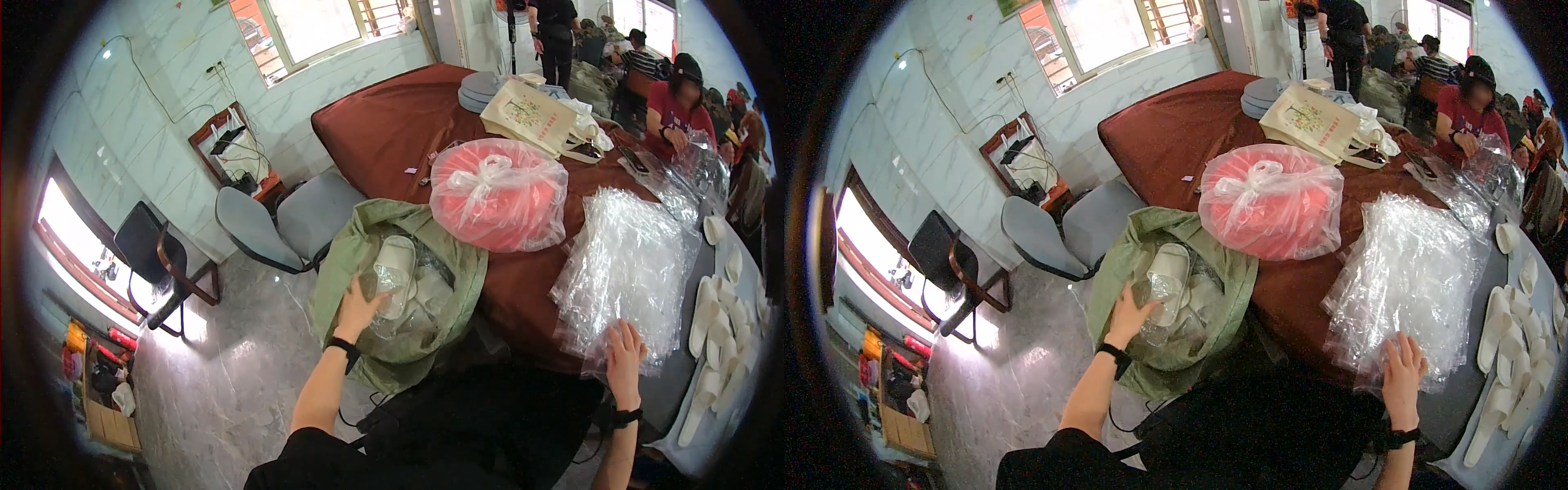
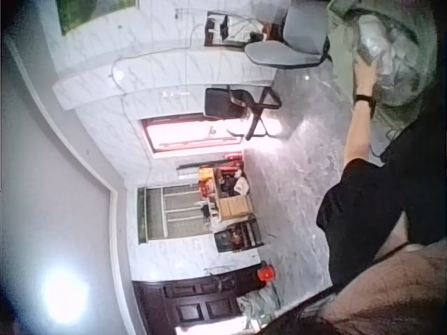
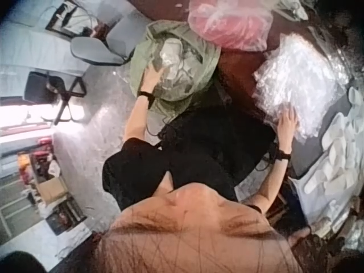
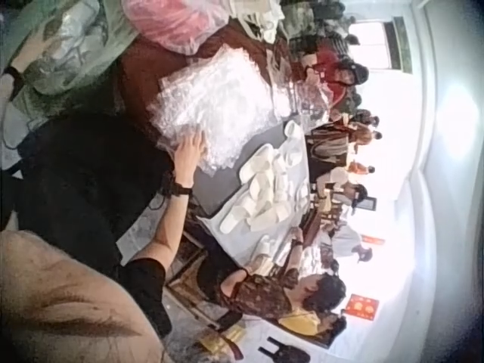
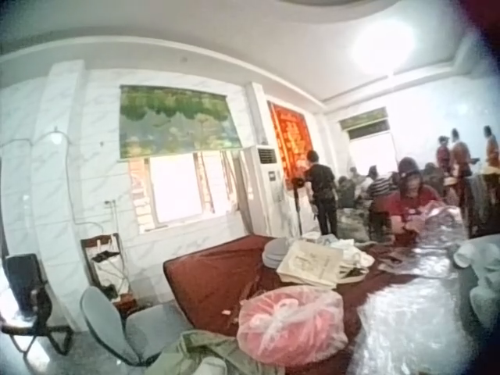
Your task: Packing pairs of white slippers into clear plastic bags for shipping or storage.
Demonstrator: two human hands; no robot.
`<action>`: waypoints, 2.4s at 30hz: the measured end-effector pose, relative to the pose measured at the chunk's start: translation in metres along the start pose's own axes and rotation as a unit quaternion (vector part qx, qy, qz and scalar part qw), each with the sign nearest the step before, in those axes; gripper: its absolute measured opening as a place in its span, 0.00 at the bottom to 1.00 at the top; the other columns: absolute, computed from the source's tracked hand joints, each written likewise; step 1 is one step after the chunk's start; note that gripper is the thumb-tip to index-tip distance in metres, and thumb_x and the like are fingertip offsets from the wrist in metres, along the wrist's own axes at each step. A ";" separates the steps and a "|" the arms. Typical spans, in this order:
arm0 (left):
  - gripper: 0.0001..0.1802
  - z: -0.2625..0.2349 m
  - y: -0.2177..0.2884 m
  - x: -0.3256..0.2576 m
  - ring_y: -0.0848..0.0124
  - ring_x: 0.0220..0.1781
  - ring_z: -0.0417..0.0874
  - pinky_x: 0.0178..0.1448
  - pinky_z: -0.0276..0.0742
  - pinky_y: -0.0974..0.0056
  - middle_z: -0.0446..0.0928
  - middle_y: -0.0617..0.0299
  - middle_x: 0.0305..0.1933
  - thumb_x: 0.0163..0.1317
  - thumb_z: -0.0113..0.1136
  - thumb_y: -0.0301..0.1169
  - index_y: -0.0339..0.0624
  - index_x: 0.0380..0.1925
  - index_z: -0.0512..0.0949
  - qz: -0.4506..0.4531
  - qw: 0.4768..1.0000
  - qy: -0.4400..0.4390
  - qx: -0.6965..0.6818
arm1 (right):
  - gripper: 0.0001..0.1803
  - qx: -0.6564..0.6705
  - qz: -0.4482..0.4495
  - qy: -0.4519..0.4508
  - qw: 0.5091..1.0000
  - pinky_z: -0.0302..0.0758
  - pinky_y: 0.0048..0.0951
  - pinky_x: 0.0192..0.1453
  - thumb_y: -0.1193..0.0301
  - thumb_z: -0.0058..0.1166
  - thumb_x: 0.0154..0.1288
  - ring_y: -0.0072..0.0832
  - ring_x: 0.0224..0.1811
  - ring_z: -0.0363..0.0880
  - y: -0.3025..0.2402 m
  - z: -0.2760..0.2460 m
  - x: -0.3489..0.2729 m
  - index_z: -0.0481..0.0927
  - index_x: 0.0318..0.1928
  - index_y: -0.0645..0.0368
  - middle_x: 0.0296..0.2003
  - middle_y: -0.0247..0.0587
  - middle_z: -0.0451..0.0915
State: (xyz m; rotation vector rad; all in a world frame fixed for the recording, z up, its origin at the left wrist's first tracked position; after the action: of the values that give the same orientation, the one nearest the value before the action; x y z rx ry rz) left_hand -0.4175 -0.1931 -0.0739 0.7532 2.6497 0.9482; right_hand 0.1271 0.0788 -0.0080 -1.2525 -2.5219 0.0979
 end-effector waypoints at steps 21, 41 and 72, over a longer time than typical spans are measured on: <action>0.44 0.106 -0.020 0.186 0.41 0.77 0.61 0.72 0.67 0.37 0.50 0.48 0.82 0.72 0.50 0.56 0.60 0.81 0.44 -0.026 0.949 -0.194 0.246 | 0.23 0.008 0.019 0.017 1.000 0.51 0.50 0.76 0.71 0.53 0.70 0.45 0.74 0.61 0.004 0.002 -0.003 0.76 0.65 0.50 0.72 0.40 0.67; 0.46 0.000 0.004 0.058 0.41 0.80 0.53 0.76 0.54 0.32 0.58 0.41 0.77 0.57 0.65 0.63 0.39 0.65 0.72 0.160 0.902 -0.335 0.222 | 0.25 0.055 -0.034 0.068 0.996 0.54 0.49 0.75 0.74 0.52 0.69 0.44 0.74 0.62 0.011 0.017 0.012 0.75 0.67 0.48 0.72 0.39 0.68; 0.10 -0.212 0.011 -0.060 0.39 0.42 0.82 0.44 0.78 0.49 0.79 0.36 0.35 0.52 0.56 0.23 0.34 0.33 0.83 0.298 0.924 -0.005 0.239 | 0.21 0.095 -0.015 0.074 0.993 0.55 0.48 0.74 0.71 0.55 0.69 0.42 0.73 0.64 0.026 0.018 0.000 0.80 0.62 0.47 0.69 0.38 0.72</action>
State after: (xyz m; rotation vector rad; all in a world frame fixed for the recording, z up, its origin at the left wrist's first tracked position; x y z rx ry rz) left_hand -0.4415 -0.3296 0.0982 1.7348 2.7078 0.3732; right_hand 0.1417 0.0960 -0.0301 -1.1033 -2.3429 0.2250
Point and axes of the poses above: each hand's wrist, its own x-axis towards the middle knuckle, its own z-axis out of the palm, y = z × x, the point moved 5 cm from there along x, towards the middle knuckle
